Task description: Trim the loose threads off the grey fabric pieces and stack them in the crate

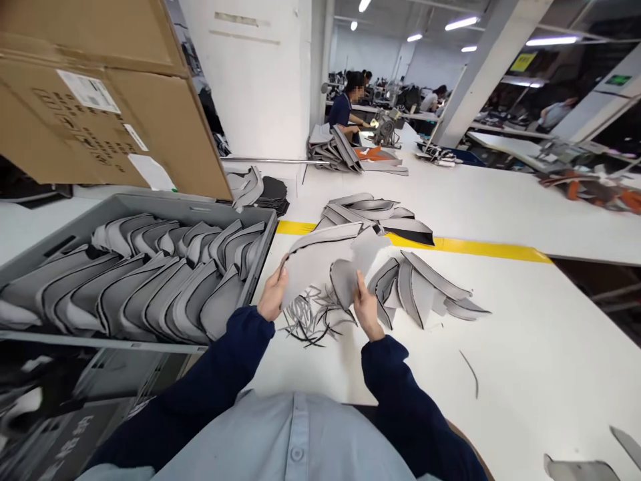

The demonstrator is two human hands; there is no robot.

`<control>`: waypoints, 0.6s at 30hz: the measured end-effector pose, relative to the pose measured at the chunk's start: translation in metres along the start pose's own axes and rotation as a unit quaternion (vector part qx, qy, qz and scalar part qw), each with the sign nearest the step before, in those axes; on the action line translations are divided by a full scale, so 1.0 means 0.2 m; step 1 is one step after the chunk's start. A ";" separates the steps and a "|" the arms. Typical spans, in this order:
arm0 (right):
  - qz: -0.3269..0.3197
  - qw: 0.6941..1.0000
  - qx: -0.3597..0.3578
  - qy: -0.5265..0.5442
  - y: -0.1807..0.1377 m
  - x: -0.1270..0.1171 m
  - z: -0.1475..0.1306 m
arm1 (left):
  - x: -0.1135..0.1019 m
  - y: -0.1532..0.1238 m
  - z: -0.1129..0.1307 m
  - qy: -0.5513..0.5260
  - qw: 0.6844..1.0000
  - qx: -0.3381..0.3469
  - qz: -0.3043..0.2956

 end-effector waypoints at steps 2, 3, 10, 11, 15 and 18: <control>0.017 1.000 0.020 -0.017 0.01 -0.06 0.03 | -0.11 -0.03 0.11 0.058 0.997 0.038 -0.020; 0.030 0.999 0.025 -0.021 -0.01 -0.10 0.02 | -0.16 -0.06 0.16 0.101 0.992 0.054 -0.043; -0.112 0.950 -0.278 -0.085 -0.36 -0.12 -0.56 | -0.18 -0.42 0.32 0.283 0.905 0.048 -0.315; -0.157 0.928 -0.327 -0.089 -0.42 -0.08 -0.63 | -0.17 -0.46 0.34 0.296 0.888 0.046 -0.349; -0.322 0.896 -0.304 0.034 -0.55 0.06 -0.74 | -0.20 -0.55 0.34 0.357 0.847 0.016 -0.394; -0.432 0.877 -0.149 0.151 -0.59 0.15 -0.67 | -0.23 -0.60 0.31 0.257 0.880 -0.073 -0.394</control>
Point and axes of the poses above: each hand's wrist, its own y-axis towards the middle knuckle, its own x-axis out of the palm, z = x × y, the point moved 6 cm from there along y, towards the middle knuckle, and after that the axes turned 11 degrees about x, right-handed, at the moved point
